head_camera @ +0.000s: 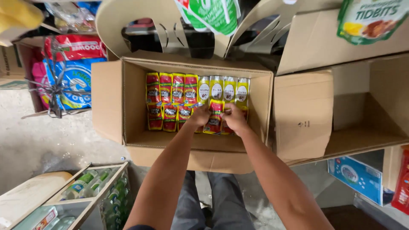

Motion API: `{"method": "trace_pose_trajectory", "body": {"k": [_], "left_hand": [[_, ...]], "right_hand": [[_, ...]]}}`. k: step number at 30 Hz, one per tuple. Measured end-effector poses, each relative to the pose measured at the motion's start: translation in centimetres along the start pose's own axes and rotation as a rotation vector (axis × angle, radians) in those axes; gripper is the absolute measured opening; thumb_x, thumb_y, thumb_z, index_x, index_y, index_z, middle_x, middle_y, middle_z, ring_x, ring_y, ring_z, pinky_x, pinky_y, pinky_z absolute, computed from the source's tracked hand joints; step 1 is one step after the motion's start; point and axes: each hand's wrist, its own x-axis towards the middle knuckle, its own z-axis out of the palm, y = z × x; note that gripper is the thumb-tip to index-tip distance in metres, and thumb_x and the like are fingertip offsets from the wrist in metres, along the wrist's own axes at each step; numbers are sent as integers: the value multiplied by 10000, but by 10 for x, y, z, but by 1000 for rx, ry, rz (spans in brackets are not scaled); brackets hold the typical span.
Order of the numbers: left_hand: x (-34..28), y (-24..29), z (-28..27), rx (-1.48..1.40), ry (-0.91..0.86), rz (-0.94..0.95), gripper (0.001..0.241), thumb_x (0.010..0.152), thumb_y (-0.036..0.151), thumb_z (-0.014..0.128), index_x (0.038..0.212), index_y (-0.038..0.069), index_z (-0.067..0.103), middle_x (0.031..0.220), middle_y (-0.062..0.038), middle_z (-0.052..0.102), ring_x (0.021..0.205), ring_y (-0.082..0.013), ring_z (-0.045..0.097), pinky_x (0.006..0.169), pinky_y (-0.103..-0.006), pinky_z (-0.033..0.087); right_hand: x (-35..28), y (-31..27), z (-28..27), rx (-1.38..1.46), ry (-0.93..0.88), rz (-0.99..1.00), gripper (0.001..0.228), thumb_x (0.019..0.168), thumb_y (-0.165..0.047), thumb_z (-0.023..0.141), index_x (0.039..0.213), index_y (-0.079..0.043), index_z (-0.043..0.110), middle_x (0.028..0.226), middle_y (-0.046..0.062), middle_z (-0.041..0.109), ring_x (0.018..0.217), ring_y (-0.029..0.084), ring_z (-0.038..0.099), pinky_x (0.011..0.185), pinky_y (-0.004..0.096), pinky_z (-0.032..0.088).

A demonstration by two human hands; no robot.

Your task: Picking condiment packets from retail shelves and organizing them into a cardboard box.

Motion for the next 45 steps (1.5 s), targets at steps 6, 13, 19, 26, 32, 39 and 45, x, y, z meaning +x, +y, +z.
{"method": "trace_pose_trajectory", "body": {"k": [6, 13, 19, 26, 32, 39, 45], "left_hand": [[51, -107, 46, 435, -202, -128, 349, 807, 244, 673, 1064, 31, 775, 1125, -252, 736, 1068, -384, 714, 891, -469, 575], [-2, -16, 17, 387, -93, -194, 411, 832, 301, 731, 1106, -5, 735, 1178, -285, 702, 1125, -409, 675, 956, -477, 547], [39, -73, 47, 403, 42, -96, 564, 780, 376, 794, 1184, 6, 661, 1187, -270, 695, 1150, -436, 639, 971, -496, 528], [43, -79, 52, 479, 86, -264, 706, 829, 483, 799, 1196, -84, 592, 1201, -316, 651, 1156, -439, 639, 972, -480, 534], [15, -32, 38, 387, -71, -321, 553, 917, 432, 705, 1132, -76, 676, 1156, -290, 711, 1073, -429, 721, 892, -490, 607], [24, -67, 49, 441, 74, 31, 361, 886, 327, 754, 1091, 33, 712, 1077, -250, 723, 1071, -445, 663, 919, -519, 532], [5, -18, 29, 359, 62, -133, 406, 928, 350, 674, 1226, 76, 651, 1159, -279, 690, 1117, -467, 647, 937, -521, 538]], "right_hand": [[15, 49, 7, -687, -14, 178, 392, 763, -199, 774, 1130, -62, 786, 1055, 170, 780, 964, 273, 762, 852, 390, 588], [20, 66, 8, -759, 59, 91, 435, 825, -255, 743, 1221, -80, 709, 1183, 178, 732, 1105, 322, 684, 948, 416, 534], [9, 44, 24, -226, -256, 199, 461, 784, -89, 777, 1231, -70, 663, 1195, 120, 734, 1100, 219, 667, 931, 349, 528], [32, 67, 19, -332, -268, 168, 352, 861, -150, 690, 1192, -31, 706, 1113, 128, 765, 1001, 238, 713, 859, 376, 556], [29, 68, 13, -971, -127, 86, 399, 890, -333, 676, 991, 45, 754, 1048, 318, 696, 1042, 451, 682, 912, 508, 547], [2, 29, 4, -907, -57, 45, 311, 821, -255, 639, 962, -6, 759, 1020, 293, 708, 1018, 452, 691, 915, 520, 543], [15, 61, -11, -860, 165, 97, 293, 897, -261, 668, 1005, 5, 728, 1041, 303, 708, 1032, 472, 676, 913, 541, 531]]}}
